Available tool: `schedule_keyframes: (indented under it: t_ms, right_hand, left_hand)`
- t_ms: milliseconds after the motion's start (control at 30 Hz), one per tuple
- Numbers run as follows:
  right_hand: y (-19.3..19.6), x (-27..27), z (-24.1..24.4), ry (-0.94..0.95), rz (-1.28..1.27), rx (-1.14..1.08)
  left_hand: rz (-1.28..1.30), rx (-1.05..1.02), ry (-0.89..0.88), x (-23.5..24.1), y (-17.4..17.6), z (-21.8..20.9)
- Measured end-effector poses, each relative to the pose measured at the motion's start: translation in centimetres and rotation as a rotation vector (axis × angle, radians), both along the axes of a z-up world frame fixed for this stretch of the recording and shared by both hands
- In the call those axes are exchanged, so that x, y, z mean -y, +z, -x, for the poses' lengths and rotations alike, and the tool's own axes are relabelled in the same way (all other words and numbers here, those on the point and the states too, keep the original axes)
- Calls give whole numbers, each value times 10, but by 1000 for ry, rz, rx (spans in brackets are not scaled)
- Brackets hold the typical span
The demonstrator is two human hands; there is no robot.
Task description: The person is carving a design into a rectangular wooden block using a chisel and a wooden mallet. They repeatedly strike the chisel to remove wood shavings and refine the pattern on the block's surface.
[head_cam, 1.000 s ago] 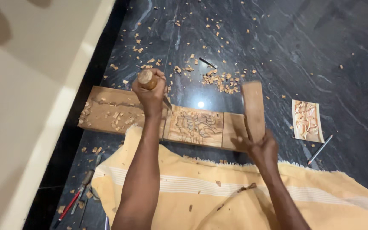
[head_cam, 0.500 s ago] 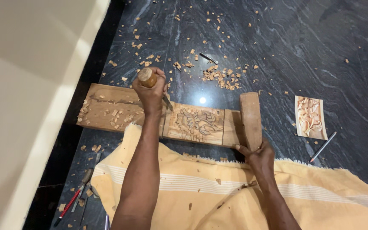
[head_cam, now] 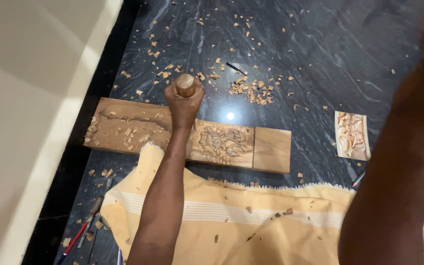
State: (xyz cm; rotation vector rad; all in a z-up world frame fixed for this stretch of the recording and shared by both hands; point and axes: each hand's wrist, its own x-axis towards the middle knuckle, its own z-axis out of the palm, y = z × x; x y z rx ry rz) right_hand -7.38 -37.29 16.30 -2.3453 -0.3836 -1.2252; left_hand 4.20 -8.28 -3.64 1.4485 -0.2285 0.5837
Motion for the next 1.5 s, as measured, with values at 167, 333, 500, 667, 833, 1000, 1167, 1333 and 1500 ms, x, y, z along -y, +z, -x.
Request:
schedule_keyframes:
  t_ms: [167,333,500,667,833,1000,1167,1333,1500]
  right_hand:
    - [8,-89,-72,-78,649,-492]
    - [3,-120,-40,126,460,-91]
    - [24,-81,-54,270,-58,238]
    - [-59,-93,-58,24,343,-131]
    - [-136,-77,25,-105,-188,-868]
    - [-204,-53,85,-426,-518,-979]
    - [-224,-43,84,-430,-649,-923]
    - [-215,-47,85,-424,-650,-964]
    - [-214,-45,86,-430,-634,-990]
  left_hand:
    - [8,20,-18,-3,-1,1]
    - [73,-54,-43,5,-2,2]
    - [14,-34,-36,5,-1,1]
    - [45,-85,-32,5,8,6]
    - [27,-10,-24,-12,15,30]
    - [338,-97,-21,-30,18,18]
    - [356,-61,-15,-24,10,4]
    - [318,-37,-13,-24,2,5]
    - [331,-42,-59,-23,7,8]
